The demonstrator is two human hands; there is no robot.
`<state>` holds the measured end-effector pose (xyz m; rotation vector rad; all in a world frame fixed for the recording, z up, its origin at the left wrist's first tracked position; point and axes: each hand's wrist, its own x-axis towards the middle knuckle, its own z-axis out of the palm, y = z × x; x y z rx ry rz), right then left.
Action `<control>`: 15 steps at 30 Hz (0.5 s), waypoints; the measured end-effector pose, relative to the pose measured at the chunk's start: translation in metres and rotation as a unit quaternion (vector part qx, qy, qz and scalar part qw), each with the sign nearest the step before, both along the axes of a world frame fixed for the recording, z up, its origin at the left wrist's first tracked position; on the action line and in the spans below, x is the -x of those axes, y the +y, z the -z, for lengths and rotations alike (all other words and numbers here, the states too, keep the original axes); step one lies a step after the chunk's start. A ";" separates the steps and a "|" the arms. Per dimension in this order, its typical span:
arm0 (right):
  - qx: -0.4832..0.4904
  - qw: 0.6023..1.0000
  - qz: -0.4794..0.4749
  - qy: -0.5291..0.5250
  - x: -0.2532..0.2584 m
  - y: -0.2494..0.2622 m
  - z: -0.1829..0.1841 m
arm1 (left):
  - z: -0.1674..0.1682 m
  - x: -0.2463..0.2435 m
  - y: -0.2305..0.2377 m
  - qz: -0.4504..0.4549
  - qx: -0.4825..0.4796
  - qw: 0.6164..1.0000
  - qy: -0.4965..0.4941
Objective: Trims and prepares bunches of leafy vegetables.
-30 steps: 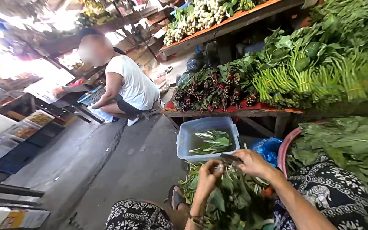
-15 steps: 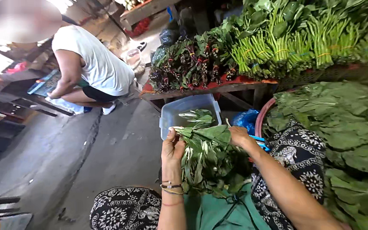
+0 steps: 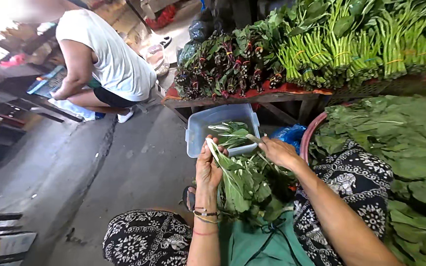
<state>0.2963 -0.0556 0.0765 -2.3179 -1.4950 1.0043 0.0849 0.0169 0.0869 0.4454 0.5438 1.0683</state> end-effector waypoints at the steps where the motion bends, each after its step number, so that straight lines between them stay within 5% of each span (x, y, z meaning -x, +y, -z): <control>1: -0.026 1.000 -0.003 0.017 0.001 0.000 0.001 | 0.002 0.000 0.000 0.013 -0.007 1.000 0.000; 6: -0.247 0.950 0.034 0.190 0.012 0.000 0.013 | 0.011 0.006 0.001 0.136 -0.146 0.976 0.083; 9: -0.264 0.924 -0.007 0.276 0.017 -0.002 0.016 | 0.011 0.008 0.006 0.193 -0.267 0.926 0.184; 15: -0.329 0.917 -0.082 0.212 0.023 -0.010 0.014 | 0.005 0.003 0.016 0.231 -0.384 0.850 0.278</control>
